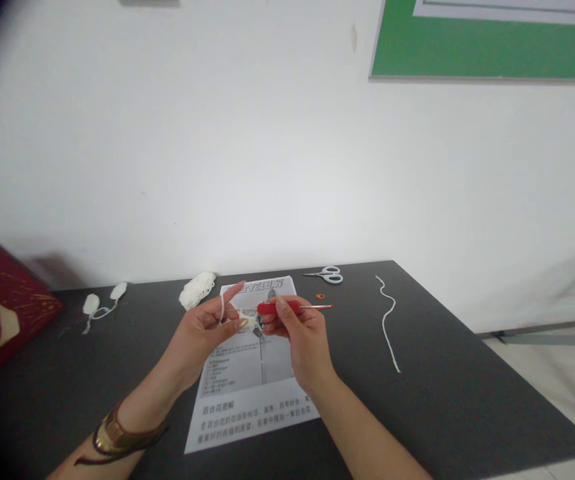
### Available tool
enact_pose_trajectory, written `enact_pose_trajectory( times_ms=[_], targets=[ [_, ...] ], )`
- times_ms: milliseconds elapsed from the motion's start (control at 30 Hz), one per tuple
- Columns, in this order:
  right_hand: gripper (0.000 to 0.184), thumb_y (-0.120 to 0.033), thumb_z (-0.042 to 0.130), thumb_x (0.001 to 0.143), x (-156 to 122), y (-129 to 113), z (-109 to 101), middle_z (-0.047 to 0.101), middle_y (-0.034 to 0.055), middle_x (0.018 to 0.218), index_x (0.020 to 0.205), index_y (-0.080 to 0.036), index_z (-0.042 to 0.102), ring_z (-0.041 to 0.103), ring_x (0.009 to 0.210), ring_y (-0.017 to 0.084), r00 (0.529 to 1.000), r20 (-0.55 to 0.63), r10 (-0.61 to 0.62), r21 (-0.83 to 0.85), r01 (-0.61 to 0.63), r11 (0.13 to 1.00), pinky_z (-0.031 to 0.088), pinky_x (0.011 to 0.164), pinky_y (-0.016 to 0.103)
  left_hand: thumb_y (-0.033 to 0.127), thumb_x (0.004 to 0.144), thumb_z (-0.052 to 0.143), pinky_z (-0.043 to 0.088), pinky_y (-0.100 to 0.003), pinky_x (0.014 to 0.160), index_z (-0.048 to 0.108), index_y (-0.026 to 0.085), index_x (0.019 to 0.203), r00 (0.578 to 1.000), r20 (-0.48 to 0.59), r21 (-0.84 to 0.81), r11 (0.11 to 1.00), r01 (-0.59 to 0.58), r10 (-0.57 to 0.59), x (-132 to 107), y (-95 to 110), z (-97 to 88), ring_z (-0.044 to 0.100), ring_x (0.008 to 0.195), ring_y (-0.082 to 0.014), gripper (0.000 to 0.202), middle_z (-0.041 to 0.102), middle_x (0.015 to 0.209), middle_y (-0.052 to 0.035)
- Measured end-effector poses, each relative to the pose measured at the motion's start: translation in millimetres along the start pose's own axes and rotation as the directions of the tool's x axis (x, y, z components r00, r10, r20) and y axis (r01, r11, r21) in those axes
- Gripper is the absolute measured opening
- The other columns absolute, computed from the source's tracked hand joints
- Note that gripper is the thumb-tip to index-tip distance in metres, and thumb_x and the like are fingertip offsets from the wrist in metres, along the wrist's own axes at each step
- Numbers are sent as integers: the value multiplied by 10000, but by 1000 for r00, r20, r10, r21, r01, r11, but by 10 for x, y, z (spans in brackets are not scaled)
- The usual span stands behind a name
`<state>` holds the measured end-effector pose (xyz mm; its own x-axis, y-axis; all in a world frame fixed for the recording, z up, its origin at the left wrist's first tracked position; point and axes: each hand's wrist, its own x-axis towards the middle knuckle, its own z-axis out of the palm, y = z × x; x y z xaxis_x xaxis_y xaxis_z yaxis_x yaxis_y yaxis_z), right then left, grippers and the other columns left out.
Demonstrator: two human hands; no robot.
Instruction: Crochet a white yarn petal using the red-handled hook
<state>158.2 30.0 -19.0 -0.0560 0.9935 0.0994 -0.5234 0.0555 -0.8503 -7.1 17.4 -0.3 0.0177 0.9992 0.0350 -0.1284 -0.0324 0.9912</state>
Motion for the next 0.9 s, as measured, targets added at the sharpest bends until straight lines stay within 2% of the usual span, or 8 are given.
enact_pose_trajectory(
  times_ms=[233,333,400,467,533,600,767,900],
  targets=[
    [174,-334,643,805,-13,-10,15,722,49,755,839,-171,694,627,610,136,996,36,-83,-128,87,988,546,577,266,190,660,756,418,-253,654,547,231,1276,1000,12,-73,997,4,-3,-14,-20,52,546,663,-125,651,610,705,20],
    [128,-275,608,835,-60,-7,2,718,48,772,877,-202,705,641,651,157,964,99,-246,-315,264,912,545,611,294,197,679,745,423,-258,684,536,215,1283,999,26,-115,993,34,-31,-21,-18,61,564,681,-124,639,617,718,21],
    [168,-187,590,838,-103,4,-21,717,55,844,948,-235,708,652,739,176,884,242,-400,-444,467,765,541,675,317,187,684,743,424,-263,706,548,206,1268,998,36,-171,984,55,-50,-23,-18,58,571,673,-117,616,628,714,26],
    [304,-99,570,824,-141,22,-49,709,58,935,1046,-272,686,646,831,190,762,414,-499,-485,648,587,533,728,332,159,675,749,422,-270,744,561,190,1251,997,48,-228,971,73,-64,-25,-12,53,583,672,-113,607,656,707,21],
    [397,-55,555,814,-160,45,-68,697,55,991,1108,-301,656,638,874,195,691,492,-529,-472,723,505,532,740,337,128,662,755,419,-278,775,560,179,1252,995,57,-265,959,96,-84,-28,1,46,599,672,-115,623,692,702,5],
    [376,-64,554,822,-157,69,-69,696,47,977,1083,-312,665,641,857,190,720,439,-538,-459,694,554,535,727,330,113,659,756,415,-283,792,548,177,1265,993,62,-279,953,118,-105,-33,21,37,616,680,-122,644,726,718,-21],
    [163,-186,579,849,-118,128,-10,693,27,859,910,-258,713,644,733,161,905,152,-398,-299,426,854,556,650,292,124,680,750,414,-286,803,476,199,1329,991,79,-273,954,124,-107,-43,68,5,643,725,-136,708,756,796,-61],
    [103,-236,634,819,-108,174,30,713,23,854,883,-233,715,649,760,146,969,49,-242,-65,245,967,573,634,247,114,679,750,425,-277,778,469,213,1333,994,66,-284,953,106,-91,-51,97,-1,639,693,-124,718,751,774,-38]
  ],
)
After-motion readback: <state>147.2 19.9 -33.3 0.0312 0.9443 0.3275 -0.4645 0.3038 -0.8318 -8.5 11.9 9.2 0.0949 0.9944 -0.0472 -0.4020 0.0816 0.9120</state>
